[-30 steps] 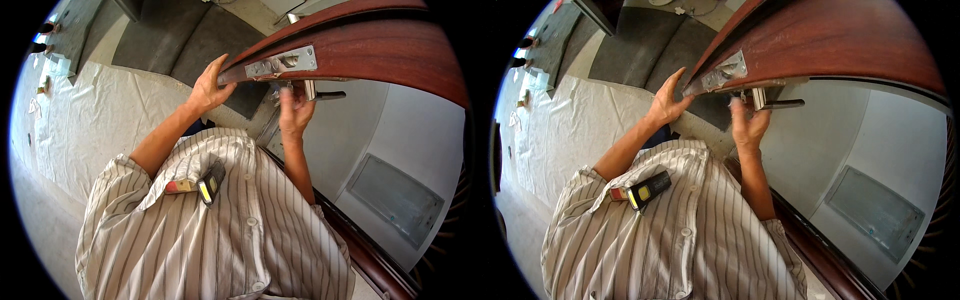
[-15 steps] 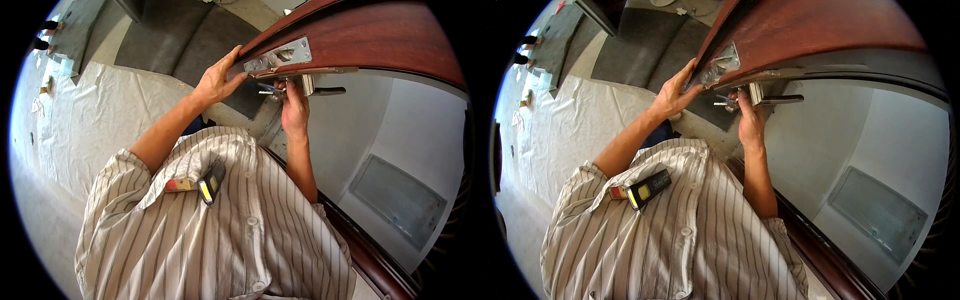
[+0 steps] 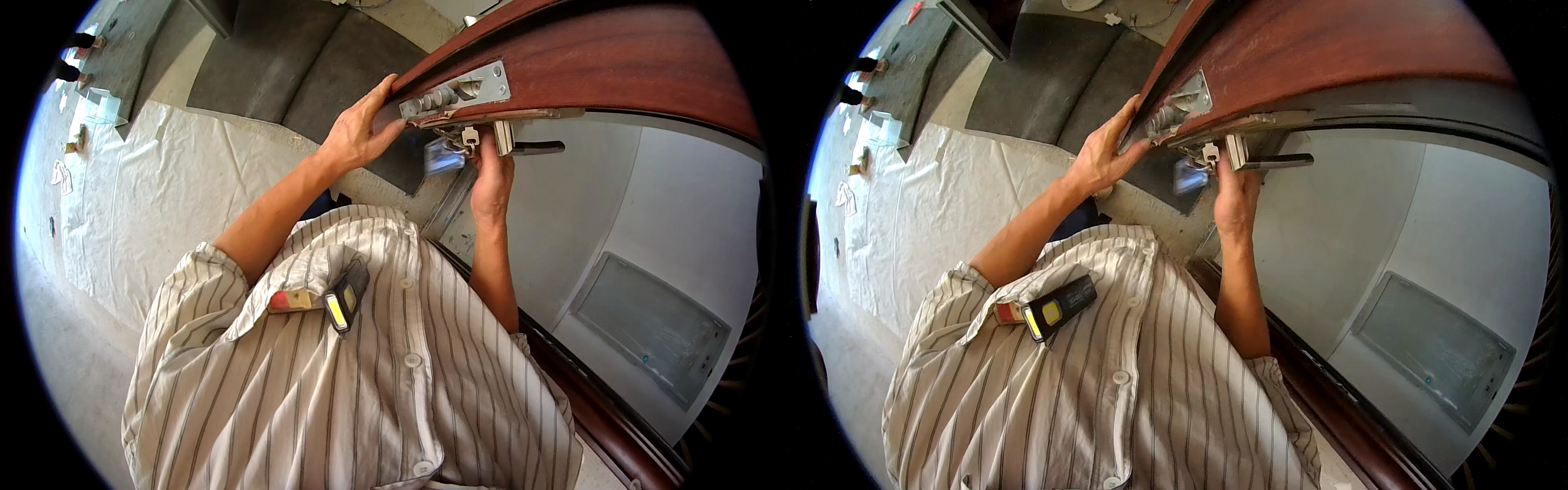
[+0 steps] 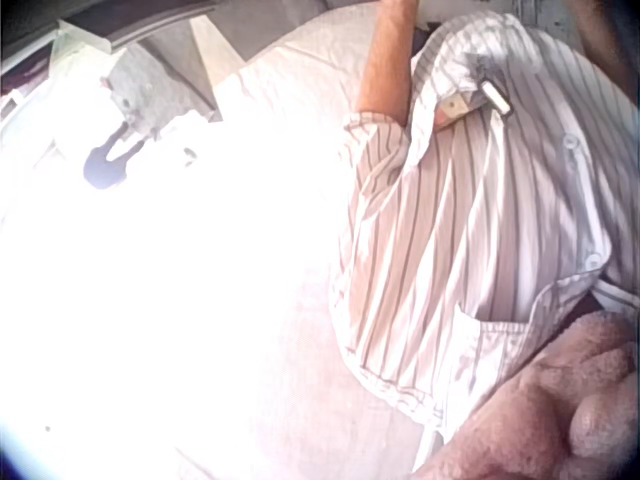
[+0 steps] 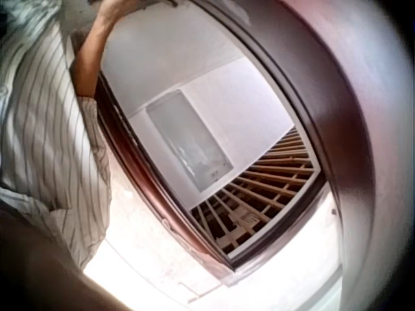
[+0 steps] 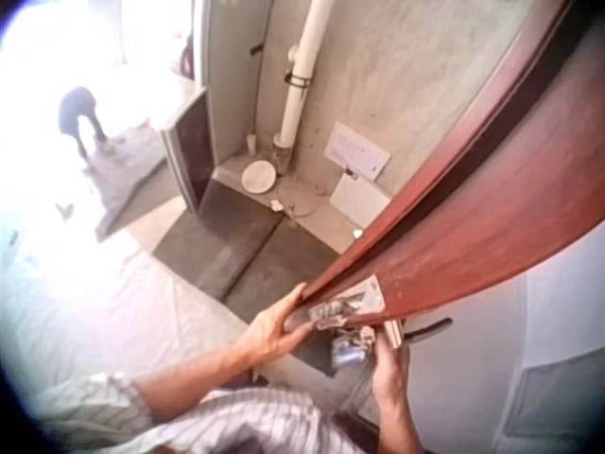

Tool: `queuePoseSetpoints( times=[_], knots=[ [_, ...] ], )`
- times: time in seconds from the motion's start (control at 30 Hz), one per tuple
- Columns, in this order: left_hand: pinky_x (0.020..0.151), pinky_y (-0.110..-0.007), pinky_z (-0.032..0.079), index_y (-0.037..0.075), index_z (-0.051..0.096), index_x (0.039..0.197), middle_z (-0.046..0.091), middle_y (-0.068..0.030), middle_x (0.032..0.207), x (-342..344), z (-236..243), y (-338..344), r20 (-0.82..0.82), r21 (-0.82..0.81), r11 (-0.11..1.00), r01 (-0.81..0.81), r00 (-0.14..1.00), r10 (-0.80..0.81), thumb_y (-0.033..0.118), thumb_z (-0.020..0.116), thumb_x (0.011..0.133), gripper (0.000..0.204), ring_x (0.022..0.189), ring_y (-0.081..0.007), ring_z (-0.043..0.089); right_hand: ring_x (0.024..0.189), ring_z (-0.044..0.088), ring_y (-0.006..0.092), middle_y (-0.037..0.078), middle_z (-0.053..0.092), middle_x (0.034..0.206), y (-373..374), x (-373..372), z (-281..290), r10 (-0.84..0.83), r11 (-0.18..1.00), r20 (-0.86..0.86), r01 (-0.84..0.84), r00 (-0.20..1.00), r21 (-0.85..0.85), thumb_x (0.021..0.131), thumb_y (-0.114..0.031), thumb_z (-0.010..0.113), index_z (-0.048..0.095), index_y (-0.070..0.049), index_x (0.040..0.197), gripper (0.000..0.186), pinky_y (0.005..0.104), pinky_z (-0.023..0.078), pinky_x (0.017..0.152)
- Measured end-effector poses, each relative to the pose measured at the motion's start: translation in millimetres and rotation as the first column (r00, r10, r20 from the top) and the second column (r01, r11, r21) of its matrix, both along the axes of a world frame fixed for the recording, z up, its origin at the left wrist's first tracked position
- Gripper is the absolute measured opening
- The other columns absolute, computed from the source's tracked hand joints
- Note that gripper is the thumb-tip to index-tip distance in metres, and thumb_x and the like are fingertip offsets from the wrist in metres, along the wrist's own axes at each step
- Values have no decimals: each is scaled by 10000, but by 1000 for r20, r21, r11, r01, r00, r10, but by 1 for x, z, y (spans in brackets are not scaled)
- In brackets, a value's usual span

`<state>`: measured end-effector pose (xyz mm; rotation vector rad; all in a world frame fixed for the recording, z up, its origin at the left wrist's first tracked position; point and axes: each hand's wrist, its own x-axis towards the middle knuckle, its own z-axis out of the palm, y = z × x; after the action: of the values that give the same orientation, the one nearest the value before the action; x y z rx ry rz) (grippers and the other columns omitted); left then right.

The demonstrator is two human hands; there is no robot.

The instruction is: The person installs a door handle on a wooden door using a cordless drill and a screwdriver. They align the handle mechanism, secure it with screws, and test the handle's operation by turning it and inserting a key into the lock.

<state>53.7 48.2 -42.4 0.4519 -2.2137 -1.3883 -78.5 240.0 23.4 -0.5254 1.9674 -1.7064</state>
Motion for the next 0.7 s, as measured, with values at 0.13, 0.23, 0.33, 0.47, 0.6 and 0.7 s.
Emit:
queuePoseSetpoints(
  times=[0.13, 0.23, 0.33, 0.47, 0.6, 0.7],
  knots=[
    [932, -382, 485, 35, 307, 1516, 538, -251, 1362, 2, 1, 0, 14, 64, 998, 28, 999, -29, 154, 627, 870, 731, 1125, -357, 596, 1064, 594, 169, 77, 649, 1188, 5, -3, -15, -15, 998, 163, 4, 987, 70, 1045, -262, 426, 593, -16, 1262, 368, 326, 423, 945],
    [1116, -375, 366, 18, 285, 1527, 476, -245, 1445, 5, 1, -3, 29, 164, 983, 82, 996, -88, 91, 557, 873, 712, 1353, -337, 472, 1083, 604, 193, 90, 657, 1180, 4, 4, -17, 56, 976, 226, -5, 973, -218, 1032, -251, 462, 600, -2, 1238, 352, 350, 435, 970],
    [1128, -368, 348, 22, 289, 1527, 475, -240, 1446, 5, -1, -6, 5, 194, 976, 98, 995, -101, 72, 507, 866, 697, 1360, -334, 464, 1089, 605, 234, 115, 667, 1124, 3, 5, -15, 59, 961, 321, 34, 945, -276, 1021, -291, 495, 619, 3, 1190, 361, 395, 434, 986],
    [1134, -356, 336, 20, 300, 1522, 479, -231, 1444, 5, -4, -5, 21, 201, 976, 88, 995, -94, 83, 492, 881, 672, 1361, -328, 462, 1089, 600, 317, 143, 663, 1054, 4, -5, -14, 352, 909, 650, -82, 673, -408, 1001, -364, 534, 636, -2, 1081, 384, 449, 429, 1000],
    [1123, -355, 346, 24, 307, 1519, 490, -223, 1438, 4, -6, -6, 23, 213, 973, 89, 995, -96, 78, 503, 884, 666, 1358, -319, 468, 1058, 591, 344, 145, 657, 985, -2, 2, -12, 327, 885, 754, 95, 570, -456, 970, -385, 591, 647, -18, 930, 373, 473, 448, 972],
    [1116, -359, 354, 20, 317, 1513, 497, -215, 1436, 5, -7, -7, 15, 182, 979, 86, 996, -90, 63, 518, 876, 669, 1358, -309, 471, 933, 613, 208, 103, 691, 926, -6, 5, 7, 16, 996, 294, 11, 956, -89, 917, -264, 696, 704, 3, 943, 269, 366, 464, 894]
  ],
)
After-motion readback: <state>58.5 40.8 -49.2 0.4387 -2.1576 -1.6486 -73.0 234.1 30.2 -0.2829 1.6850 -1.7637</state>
